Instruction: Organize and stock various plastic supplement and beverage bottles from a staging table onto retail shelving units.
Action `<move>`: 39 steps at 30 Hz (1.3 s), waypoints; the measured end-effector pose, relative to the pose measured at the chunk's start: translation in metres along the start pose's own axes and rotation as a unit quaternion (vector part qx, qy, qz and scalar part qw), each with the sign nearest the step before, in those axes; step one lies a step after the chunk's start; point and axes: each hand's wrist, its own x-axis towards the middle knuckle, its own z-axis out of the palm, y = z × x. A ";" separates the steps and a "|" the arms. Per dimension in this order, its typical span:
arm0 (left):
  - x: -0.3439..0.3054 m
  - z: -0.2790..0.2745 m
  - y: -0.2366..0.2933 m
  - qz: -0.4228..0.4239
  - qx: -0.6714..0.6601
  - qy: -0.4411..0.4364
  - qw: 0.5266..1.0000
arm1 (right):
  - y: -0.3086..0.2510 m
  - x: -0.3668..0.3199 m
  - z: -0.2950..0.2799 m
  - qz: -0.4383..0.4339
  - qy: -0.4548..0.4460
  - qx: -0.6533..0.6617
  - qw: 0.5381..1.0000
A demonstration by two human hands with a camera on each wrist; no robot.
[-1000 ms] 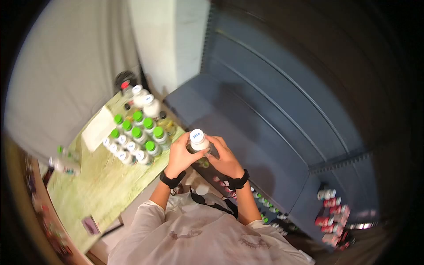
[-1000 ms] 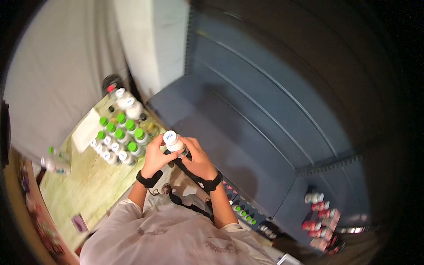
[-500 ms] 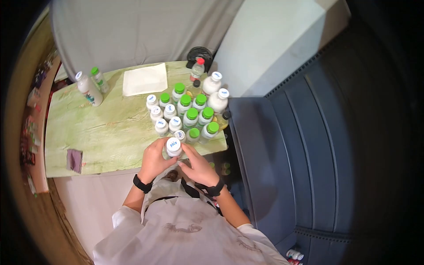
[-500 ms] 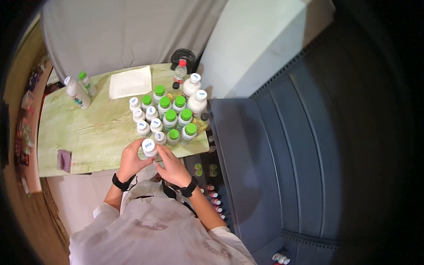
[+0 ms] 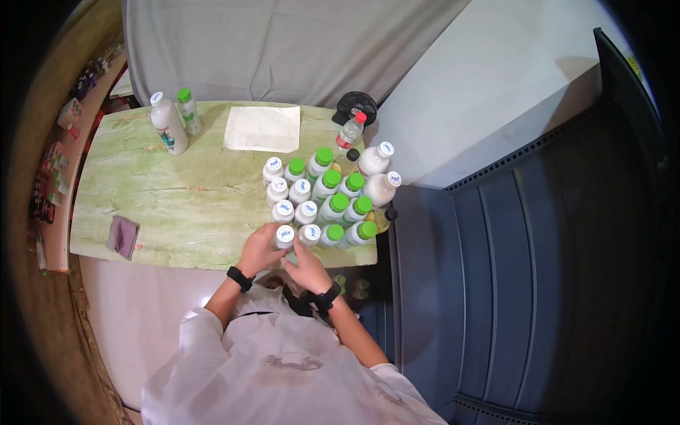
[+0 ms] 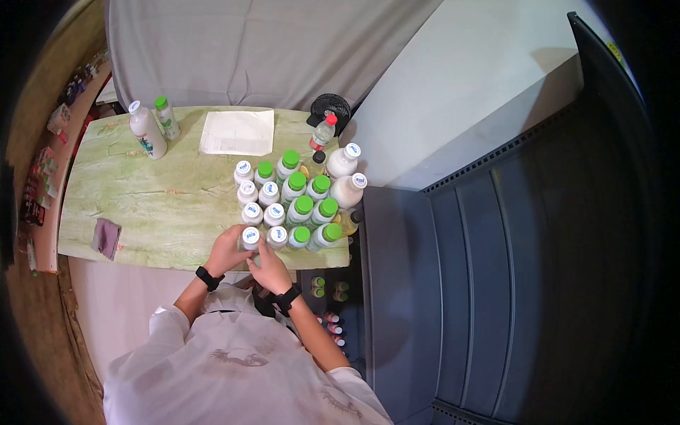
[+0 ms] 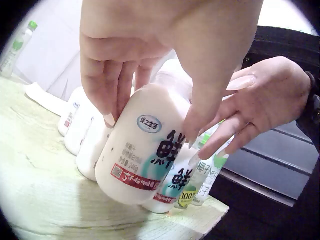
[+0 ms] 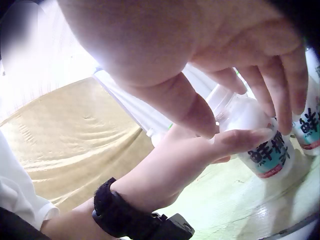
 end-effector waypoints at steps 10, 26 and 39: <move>0.008 0.014 -0.021 -0.002 0.003 -0.047 0.999 | 0.020 0.010 0.016 0.041 0.002 -0.006 0.999; 0.008 0.016 -0.010 -0.035 0.130 -0.075 0.988 | 0.018 -0.013 0.002 -0.011 0.034 0.058 0.998; 0.069 0.024 0.120 0.166 0.134 -0.029 0.977 | 0.023 -0.129 -0.079 0.104 0.228 0.102 0.963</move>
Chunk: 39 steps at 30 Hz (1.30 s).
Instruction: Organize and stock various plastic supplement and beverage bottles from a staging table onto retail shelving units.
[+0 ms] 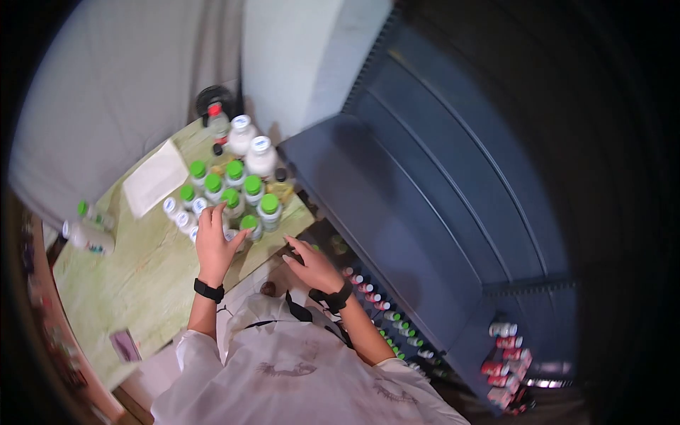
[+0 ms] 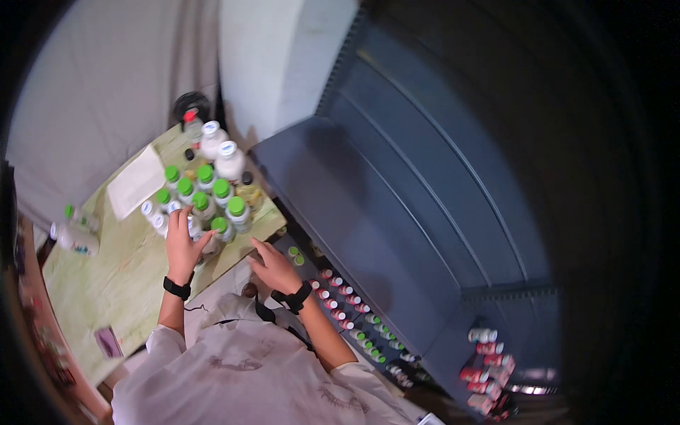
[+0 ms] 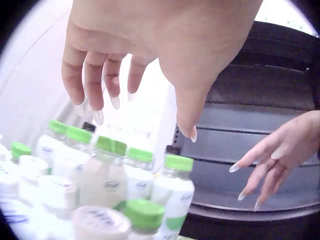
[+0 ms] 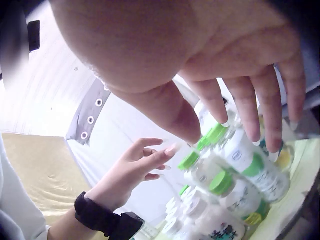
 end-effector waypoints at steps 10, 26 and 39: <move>0.018 0.089 0.163 0.192 -0.177 -0.143 0.955 | 0.039 -0.089 -0.098 0.049 0.270 -0.007 0.962; -0.061 0.173 0.408 0.383 -0.352 -0.372 0.769 | 0.083 -0.287 -0.202 0.110 0.581 0.083 0.802; -0.180 0.246 0.561 0.515 -0.323 -0.491 0.624 | 0.147 -0.463 -0.221 0.170 0.754 0.118 0.623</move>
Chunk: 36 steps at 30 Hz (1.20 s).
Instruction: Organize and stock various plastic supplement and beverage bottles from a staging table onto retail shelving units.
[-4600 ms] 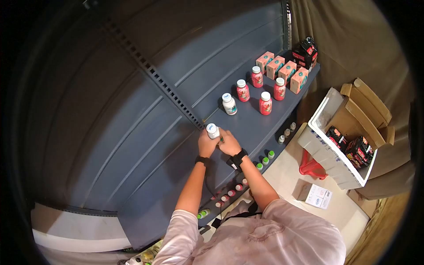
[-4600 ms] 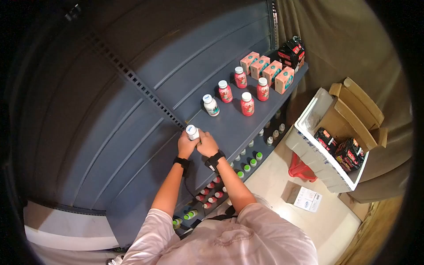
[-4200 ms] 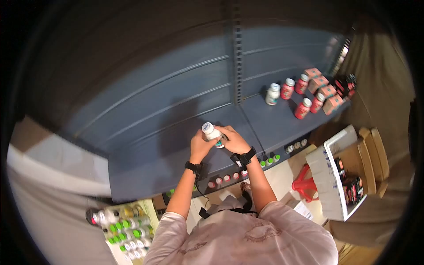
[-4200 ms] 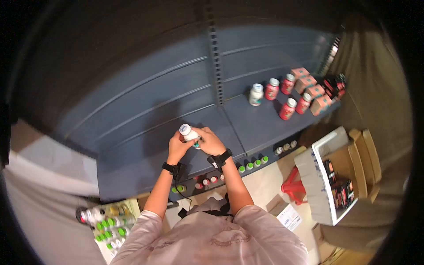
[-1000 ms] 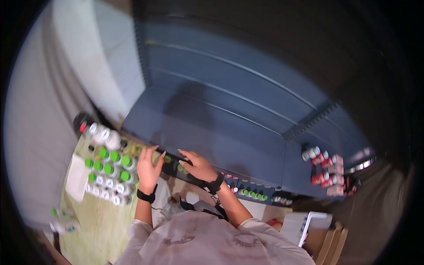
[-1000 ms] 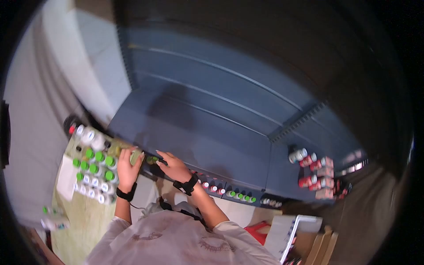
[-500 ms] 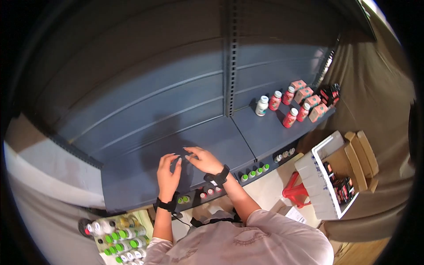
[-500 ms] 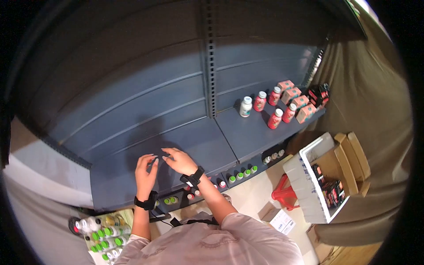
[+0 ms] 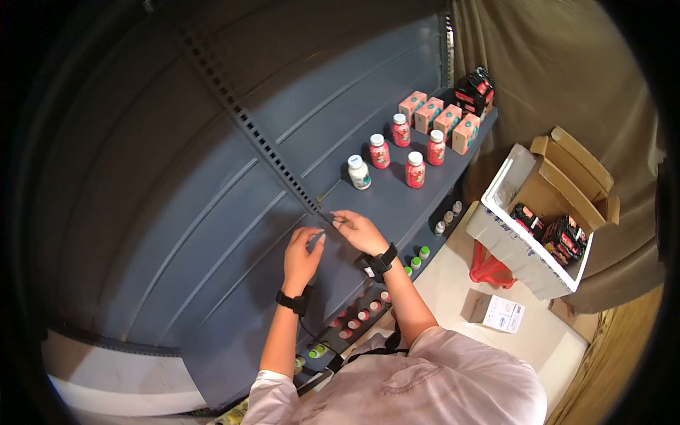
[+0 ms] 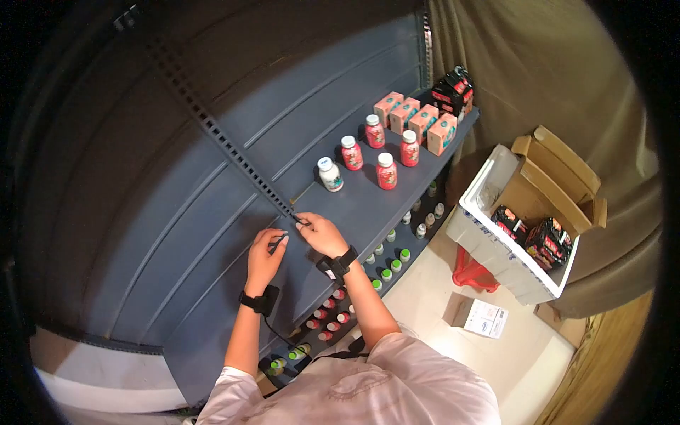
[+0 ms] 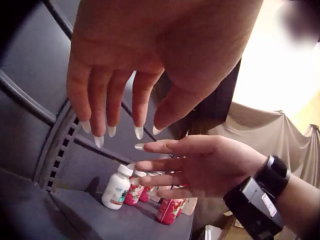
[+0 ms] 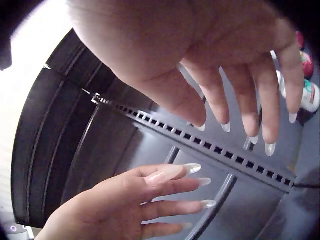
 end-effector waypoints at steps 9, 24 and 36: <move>0.102 0.093 -0.027 -0.036 0.010 -0.088 0.995 | 0.043 0.043 -0.073 0.010 0.096 -0.060 0.994; 0.206 0.208 -0.108 -0.078 -0.072 -0.040 0.994 | 0.089 0.060 -0.122 0.052 0.106 -0.105 0.988; 0.190 0.195 -0.060 -0.136 -0.001 -0.023 0.990 | 0.076 0.040 -0.123 0.052 0.086 -0.134 0.986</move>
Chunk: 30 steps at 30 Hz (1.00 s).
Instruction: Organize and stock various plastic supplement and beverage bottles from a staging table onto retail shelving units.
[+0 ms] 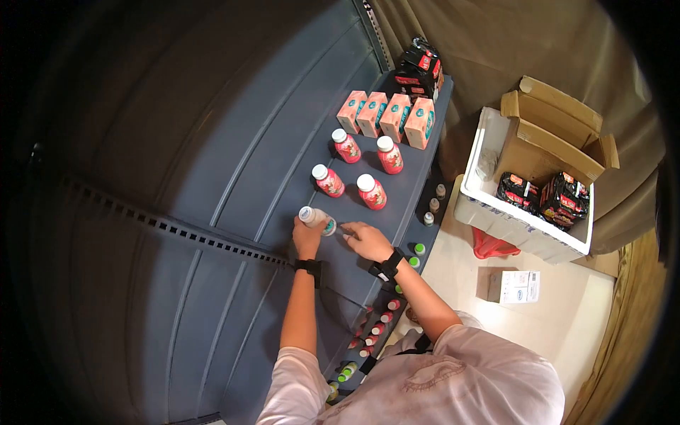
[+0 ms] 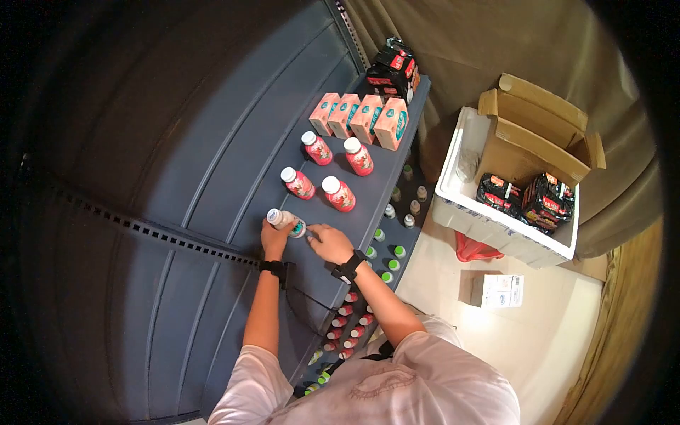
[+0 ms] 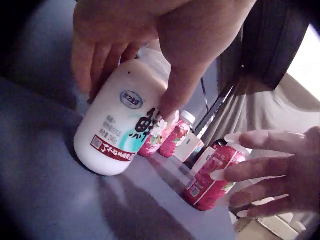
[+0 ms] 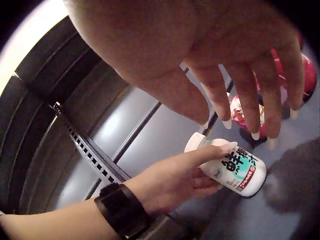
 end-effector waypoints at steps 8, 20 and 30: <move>-0.091 -0.054 0.008 0.072 -0.103 0.016 0.992 | -0.041 -0.032 0.028 -0.108 -0.009 -0.028 0.994; -0.307 -0.235 -0.010 -0.065 -0.054 0.250 0.965 | -0.176 -0.146 0.149 -0.259 -0.263 0.012 0.929; -0.526 -0.338 -0.047 -0.169 0.032 0.479 0.861 | -0.251 -0.304 0.278 -0.327 -0.515 0.052 0.790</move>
